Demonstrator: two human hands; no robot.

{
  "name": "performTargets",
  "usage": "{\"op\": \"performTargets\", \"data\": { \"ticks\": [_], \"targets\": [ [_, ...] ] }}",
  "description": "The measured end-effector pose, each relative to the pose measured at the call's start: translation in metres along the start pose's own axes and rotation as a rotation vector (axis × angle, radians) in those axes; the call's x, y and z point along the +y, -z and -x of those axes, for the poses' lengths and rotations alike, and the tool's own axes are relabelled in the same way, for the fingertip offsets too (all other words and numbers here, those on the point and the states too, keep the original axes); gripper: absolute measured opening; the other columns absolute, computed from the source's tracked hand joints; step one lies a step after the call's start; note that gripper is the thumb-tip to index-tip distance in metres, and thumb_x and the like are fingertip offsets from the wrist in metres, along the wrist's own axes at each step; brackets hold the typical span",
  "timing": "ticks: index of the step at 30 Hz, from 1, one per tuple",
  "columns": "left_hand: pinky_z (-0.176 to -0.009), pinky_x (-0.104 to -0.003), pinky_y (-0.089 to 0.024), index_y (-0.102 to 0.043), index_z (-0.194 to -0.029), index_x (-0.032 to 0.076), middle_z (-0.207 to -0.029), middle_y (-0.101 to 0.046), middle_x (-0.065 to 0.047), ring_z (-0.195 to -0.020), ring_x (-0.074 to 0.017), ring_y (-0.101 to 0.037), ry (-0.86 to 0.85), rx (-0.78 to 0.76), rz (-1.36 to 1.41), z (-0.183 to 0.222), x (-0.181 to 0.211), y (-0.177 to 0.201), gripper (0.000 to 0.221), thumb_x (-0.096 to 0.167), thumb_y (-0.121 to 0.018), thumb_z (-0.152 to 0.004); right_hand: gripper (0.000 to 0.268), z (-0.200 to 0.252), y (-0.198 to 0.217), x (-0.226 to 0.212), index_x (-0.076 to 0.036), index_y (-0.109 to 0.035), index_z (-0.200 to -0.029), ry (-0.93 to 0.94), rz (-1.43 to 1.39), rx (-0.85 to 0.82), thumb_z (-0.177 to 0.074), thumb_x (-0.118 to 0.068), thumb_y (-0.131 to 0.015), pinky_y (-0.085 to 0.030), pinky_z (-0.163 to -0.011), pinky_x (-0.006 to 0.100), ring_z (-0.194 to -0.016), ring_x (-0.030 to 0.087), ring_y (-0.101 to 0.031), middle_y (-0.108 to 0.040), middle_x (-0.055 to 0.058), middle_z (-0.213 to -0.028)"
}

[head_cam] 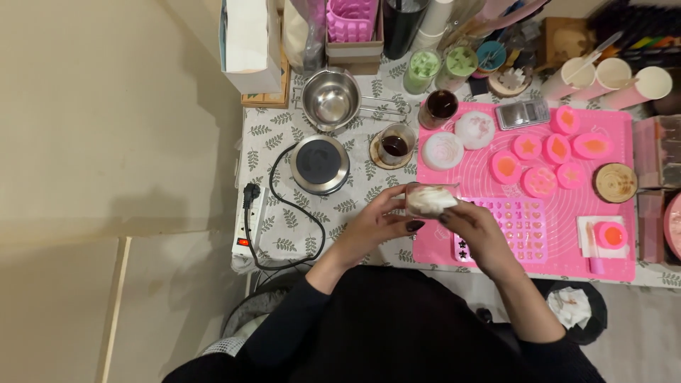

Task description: Clean glass containers and use a pipette to fill small molds with colored wax.

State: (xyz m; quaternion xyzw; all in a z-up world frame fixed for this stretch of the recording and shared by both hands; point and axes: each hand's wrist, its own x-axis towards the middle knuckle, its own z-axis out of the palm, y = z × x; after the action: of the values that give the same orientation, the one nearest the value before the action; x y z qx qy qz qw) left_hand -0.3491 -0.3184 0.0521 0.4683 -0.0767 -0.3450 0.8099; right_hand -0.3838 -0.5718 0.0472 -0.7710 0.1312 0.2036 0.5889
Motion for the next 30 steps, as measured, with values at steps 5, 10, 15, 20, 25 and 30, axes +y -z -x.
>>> {"op": "performTargets", "data": {
  "ticks": [5, 10, 15, 20, 25, 30],
  "targets": [
    [-0.101, -0.034, -0.055, -0.045, -0.152, 0.002, -0.139, -0.059, -0.011, -0.119, -0.0175, -0.063, -0.007, -0.044, 0.053, -0.013, -0.007, -0.022, 0.067, 0.012, -0.074, -0.092, 0.03, 0.014, 0.019, 0.009, -0.003, -0.075, -0.115, 0.044, -0.105, -0.001, -0.101, -0.023, -0.057, -0.033, -0.054, 0.023, -0.064, 0.004, -0.042, -0.055, -0.006, -0.073],
    [-0.107, -0.032, -0.052, -0.047, -0.15, -0.001, -0.136, -0.061, -0.008, -0.123, -0.0164, -0.061, -0.135, -0.035, 0.18, -0.021, -0.019, -0.045, 0.065, 0.008, -0.077, -0.094, 0.028, 0.02, 0.026, 0.017, 0.002, -0.07, -0.117, 0.151, -0.207, -0.083, -0.104, -0.019, -0.056, -0.042, -0.068, 0.022, -0.078, 0.003, -0.051, -0.061, -0.005, -0.087],
    [-0.108, -0.034, -0.053, -0.046, -0.148, 0.0, -0.135, -0.062, -0.008, -0.124, -0.0172, -0.063, -0.181, -0.126, 0.338, -0.026, -0.022, -0.053, 0.068, 0.009, -0.081, -0.09, 0.038, 0.037, 0.027, -0.017, 0.005, -0.06, -0.127, 0.056, -0.686, -0.131, -0.095, -0.014, -0.052, -0.047, -0.1, 0.032, -0.112, 0.016, -0.064, -0.07, 0.008, -0.116],
    [-0.109, -0.032, -0.052, -0.047, -0.148, 0.0, -0.135, -0.063, -0.007, -0.125, -0.0166, -0.063, -0.202, -0.088, 0.239, -0.029, -0.037, -0.057, 0.068, 0.006, -0.08, -0.089, 0.04, 0.042, 0.034, -0.002, 0.008, -0.059, -0.135, 0.043, -0.721, -0.175, -0.102, -0.013, -0.054, -0.041, -0.104, 0.038, -0.119, 0.021, -0.058, -0.067, 0.011, -0.123],
    [-0.106, -0.035, -0.055, -0.049, -0.147, -0.001, -0.131, -0.065, -0.008, -0.121, -0.0177, -0.064, -0.157, -0.058, 0.257, -0.029, -0.033, -0.065, 0.06, 0.001, -0.075, -0.093, 0.042, 0.049, 0.028, -0.005, 0.006, -0.057, -0.136, 0.063, -0.628, -0.168, -0.099, -0.013, -0.056, -0.042, -0.105, 0.037, -0.122, 0.017, -0.057, -0.065, 0.008, -0.128],
    [-0.102, -0.033, -0.055, -0.048, -0.15, 0.002, -0.132, -0.064, -0.008, -0.119, -0.0168, -0.064, -0.159, -0.104, 0.2, -0.028, -0.027, -0.065, 0.062, -0.003, -0.072, -0.093, 0.042, 0.053, 0.028, -0.002, 0.007, -0.059, -0.136, 0.14, -0.595, -0.149, -0.099, -0.012, -0.056, -0.044, -0.105, 0.037, -0.122, 0.018, -0.061, -0.068, 0.012, -0.129]
  ]
}}
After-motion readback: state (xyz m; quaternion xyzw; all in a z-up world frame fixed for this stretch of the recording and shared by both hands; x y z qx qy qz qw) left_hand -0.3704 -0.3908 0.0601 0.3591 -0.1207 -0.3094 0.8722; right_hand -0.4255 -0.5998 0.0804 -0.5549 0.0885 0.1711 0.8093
